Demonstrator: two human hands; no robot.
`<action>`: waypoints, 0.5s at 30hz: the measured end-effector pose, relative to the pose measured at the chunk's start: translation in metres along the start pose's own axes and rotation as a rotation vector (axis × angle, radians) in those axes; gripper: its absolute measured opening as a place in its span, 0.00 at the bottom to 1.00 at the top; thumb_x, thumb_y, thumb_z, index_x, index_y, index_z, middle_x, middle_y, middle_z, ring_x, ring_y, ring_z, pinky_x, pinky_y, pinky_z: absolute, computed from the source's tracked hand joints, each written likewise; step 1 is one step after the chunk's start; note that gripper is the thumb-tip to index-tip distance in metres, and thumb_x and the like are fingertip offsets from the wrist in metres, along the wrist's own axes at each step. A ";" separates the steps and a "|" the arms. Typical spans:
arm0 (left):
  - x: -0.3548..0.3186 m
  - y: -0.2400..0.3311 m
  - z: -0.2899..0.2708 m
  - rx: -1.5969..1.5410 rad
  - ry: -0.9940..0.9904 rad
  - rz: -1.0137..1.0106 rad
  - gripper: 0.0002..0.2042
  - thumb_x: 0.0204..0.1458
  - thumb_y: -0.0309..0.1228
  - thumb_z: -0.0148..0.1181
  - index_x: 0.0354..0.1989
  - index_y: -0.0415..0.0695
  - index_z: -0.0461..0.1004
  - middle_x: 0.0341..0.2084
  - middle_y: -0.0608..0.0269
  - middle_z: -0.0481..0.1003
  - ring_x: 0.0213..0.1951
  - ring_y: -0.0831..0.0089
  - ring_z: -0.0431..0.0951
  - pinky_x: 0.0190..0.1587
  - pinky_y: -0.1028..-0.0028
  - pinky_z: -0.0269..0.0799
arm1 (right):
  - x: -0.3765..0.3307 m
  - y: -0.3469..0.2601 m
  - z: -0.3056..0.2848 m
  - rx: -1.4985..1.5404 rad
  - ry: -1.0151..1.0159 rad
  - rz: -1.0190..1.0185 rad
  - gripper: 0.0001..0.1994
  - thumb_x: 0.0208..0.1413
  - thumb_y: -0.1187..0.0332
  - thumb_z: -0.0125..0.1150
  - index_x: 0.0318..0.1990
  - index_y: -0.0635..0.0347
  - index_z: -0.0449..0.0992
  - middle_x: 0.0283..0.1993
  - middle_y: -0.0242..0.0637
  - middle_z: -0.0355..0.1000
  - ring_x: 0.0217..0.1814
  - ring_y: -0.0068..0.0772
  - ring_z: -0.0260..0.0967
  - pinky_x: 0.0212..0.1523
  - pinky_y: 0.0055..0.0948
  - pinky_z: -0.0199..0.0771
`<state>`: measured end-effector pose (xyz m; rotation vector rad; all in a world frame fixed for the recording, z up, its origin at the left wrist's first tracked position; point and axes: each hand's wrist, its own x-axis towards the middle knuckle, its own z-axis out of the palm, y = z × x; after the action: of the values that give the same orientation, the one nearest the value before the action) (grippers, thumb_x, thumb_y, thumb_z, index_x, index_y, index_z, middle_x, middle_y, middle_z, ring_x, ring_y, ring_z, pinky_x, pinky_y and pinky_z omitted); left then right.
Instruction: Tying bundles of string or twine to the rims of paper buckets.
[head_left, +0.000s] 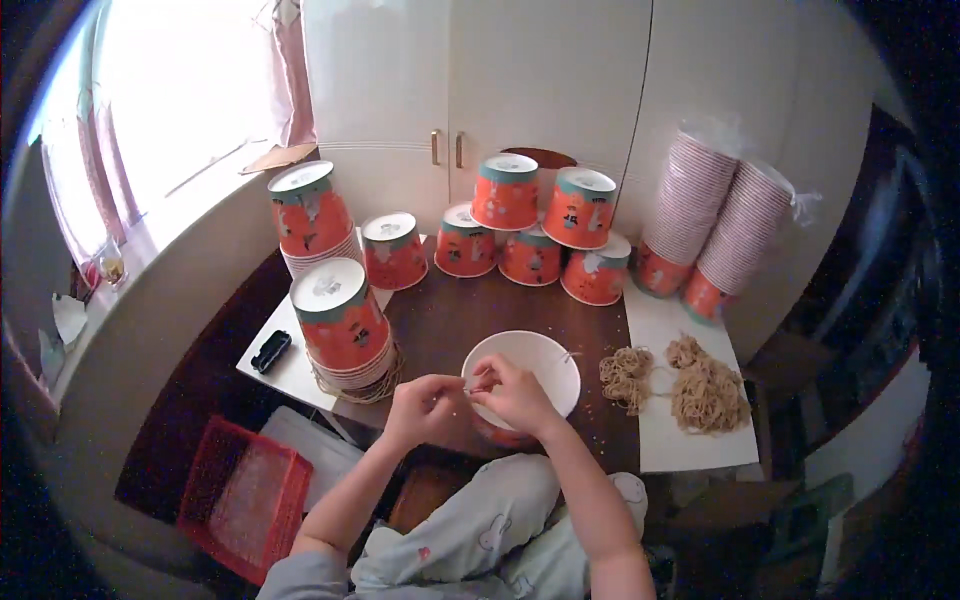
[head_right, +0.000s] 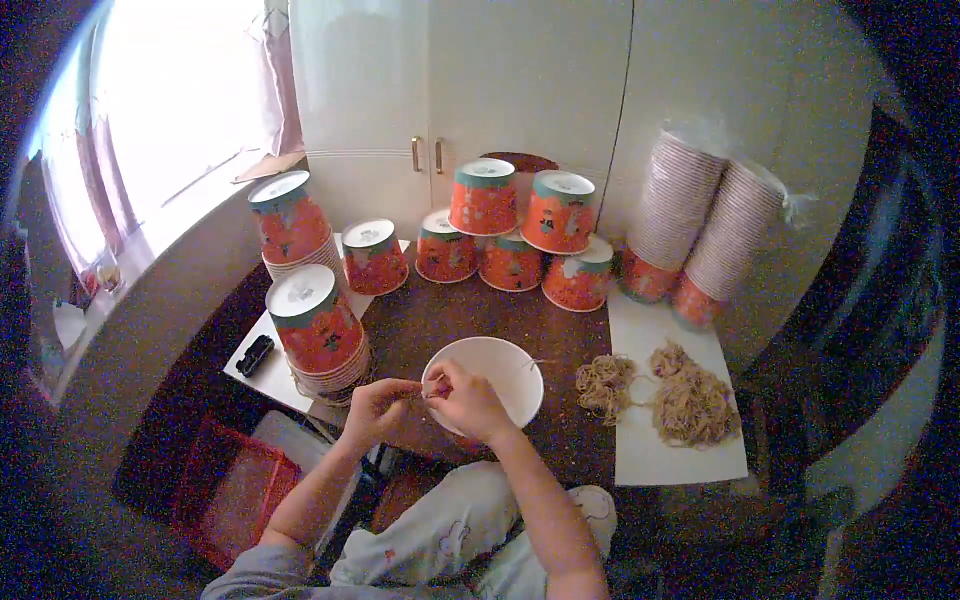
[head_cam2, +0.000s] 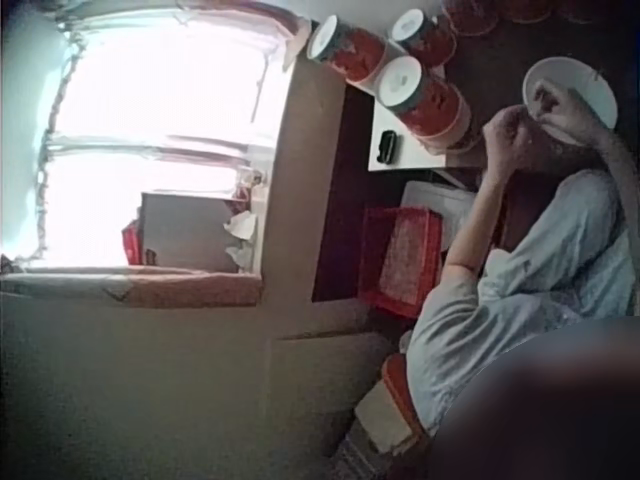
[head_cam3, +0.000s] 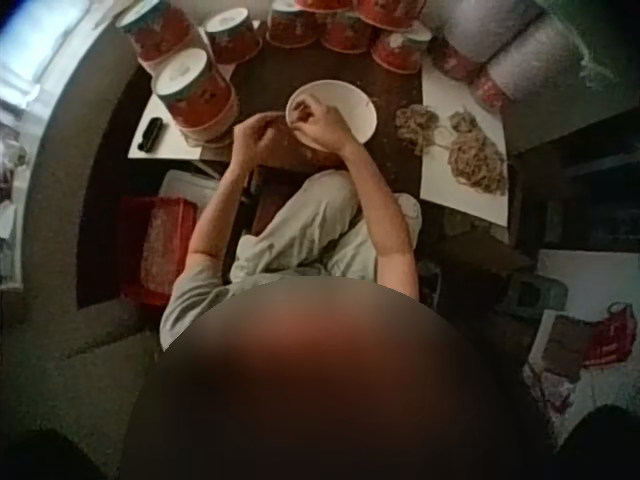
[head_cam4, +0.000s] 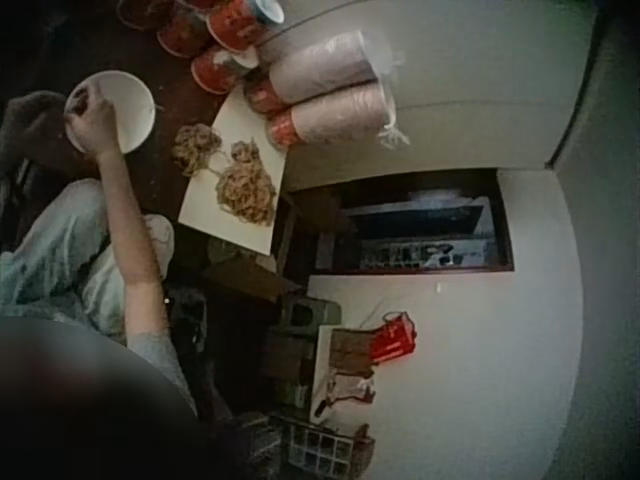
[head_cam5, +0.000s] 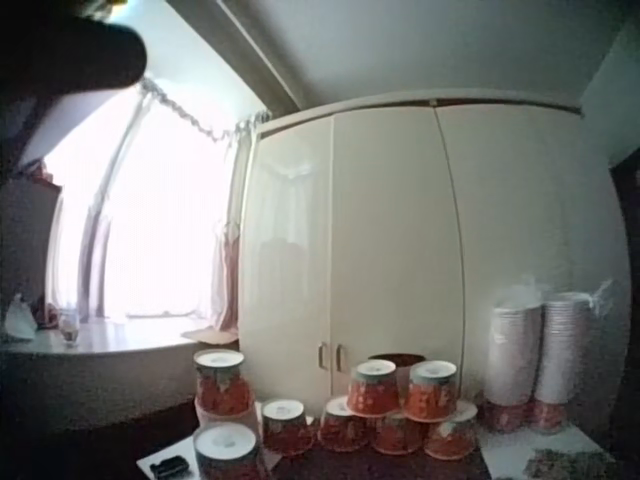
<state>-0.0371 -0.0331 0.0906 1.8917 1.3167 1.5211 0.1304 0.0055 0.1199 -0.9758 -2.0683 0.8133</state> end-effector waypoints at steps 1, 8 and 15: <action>0.000 -0.004 0.001 0.001 -0.001 0.001 0.08 0.39 0.26 0.56 0.31 0.41 0.74 0.24 0.57 0.75 0.26 0.71 0.76 0.29 0.77 0.70 | 0.000 -0.001 0.000 0.012 0.002 -0.005 0.15 0.39 0.72 0.63 0.34 0.61 0.65 0.29 0.36 0.70 0.33 0.28 0.71 0.36 0.26 0.70; 0.007 0.007 0.003 -0.003 -0.138 -0.047 0.08 0.40 0.27 0.57 0.31 0.39 0.74 0.24 0.55 0.75 0.28 0.72 0.76 0.32 0.77 0.70 | -0.001 -0.004 -0.003 0.008 -0.002 0.001 0.15 0.39 0.70 0.63 0.34 0.60 0.65 0.30 0.36 0.71 0.34 0.29 0.71 0.37 0.26 0.69; 0.013 0.007 -0.007 -0.204 -0.282 -0.315 0.08 0.45 0.27 0.55 0.32 0.36 0.72 0.25 0.64 0.74 0.29 0.81 0.72 0.34 0.80 0.68 | -0.002 -0.004 -0.005 0.047 -0.010 0.019 0.14 0.39 0.70 0.63 0.34 0.60 0.66 0.29 0.35 0.71 0.33 0.28 0.70 0.37 0.26 0.69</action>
<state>-0.0411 -0.0275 0.1057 1.6122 1.2121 1.1373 0.1338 0.0034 0.1254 -0.9692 -2.0419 0.8743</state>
